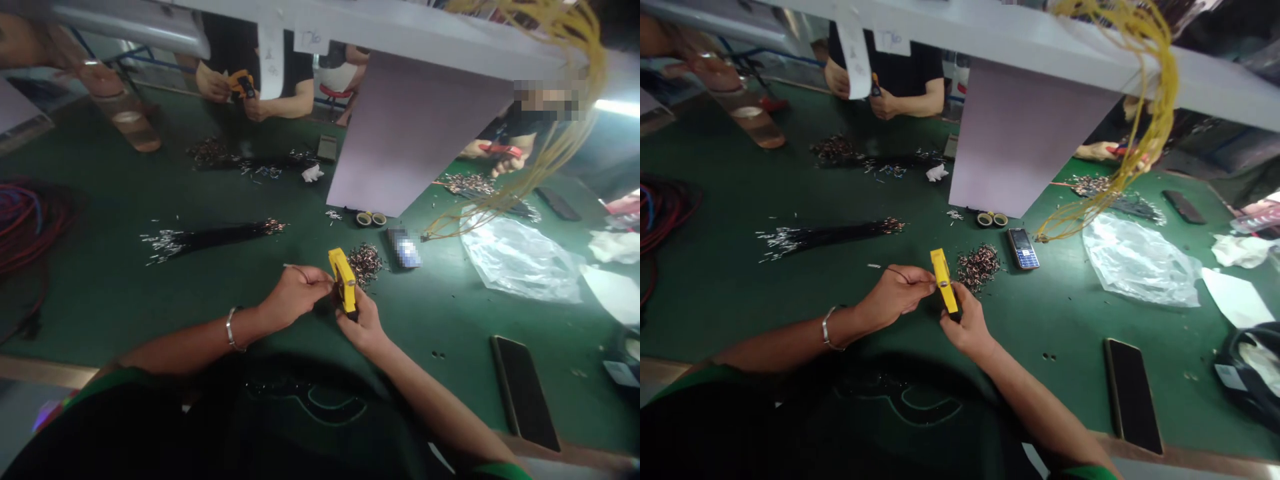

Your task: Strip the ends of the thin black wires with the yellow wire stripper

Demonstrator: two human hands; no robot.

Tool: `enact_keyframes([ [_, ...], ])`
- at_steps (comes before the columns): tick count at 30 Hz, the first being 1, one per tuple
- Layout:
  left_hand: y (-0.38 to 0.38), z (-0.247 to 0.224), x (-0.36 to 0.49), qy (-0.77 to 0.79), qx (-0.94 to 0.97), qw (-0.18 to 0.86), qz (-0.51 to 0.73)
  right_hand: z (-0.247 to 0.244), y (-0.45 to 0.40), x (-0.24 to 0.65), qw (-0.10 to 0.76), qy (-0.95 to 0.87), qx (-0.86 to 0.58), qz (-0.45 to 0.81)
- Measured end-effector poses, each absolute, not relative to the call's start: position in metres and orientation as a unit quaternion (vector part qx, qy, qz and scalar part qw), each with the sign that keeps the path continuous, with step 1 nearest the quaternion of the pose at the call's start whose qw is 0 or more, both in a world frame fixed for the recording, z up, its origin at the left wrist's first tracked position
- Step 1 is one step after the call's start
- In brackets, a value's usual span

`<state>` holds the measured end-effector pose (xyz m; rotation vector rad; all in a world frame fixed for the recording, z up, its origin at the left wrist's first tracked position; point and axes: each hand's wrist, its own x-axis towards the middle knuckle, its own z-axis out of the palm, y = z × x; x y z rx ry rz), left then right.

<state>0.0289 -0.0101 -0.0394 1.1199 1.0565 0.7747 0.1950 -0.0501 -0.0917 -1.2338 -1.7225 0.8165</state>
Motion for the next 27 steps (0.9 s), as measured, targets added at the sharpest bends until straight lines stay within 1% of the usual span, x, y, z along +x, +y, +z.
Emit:
enact_keyframes([
  [3,-0.01,-0.037,0.027,0.468,0.507,0.645,0.329,-0.095,-0.05,0.197,0.438,-0.732,-0.483,0.197],
  [6,-0.01,-0.034,0.027,0.471,0.508,0.646,0.322,-0.092,-0.05,0.198,0.427,-0.753,-0.481,0.141],
  [16,-0.007,-0.041,0.02,0.419,0.541,0.652,0.326,-0.088,-0.051,0.204,0.416,-0.772,-0.472,0.092],
  [27,-0.004,-0.037,0.021,0.437,0.551,0.643,0.303,-0.094,-0.05,0.206,0.4,-0.782,-0.472,0.07],
])
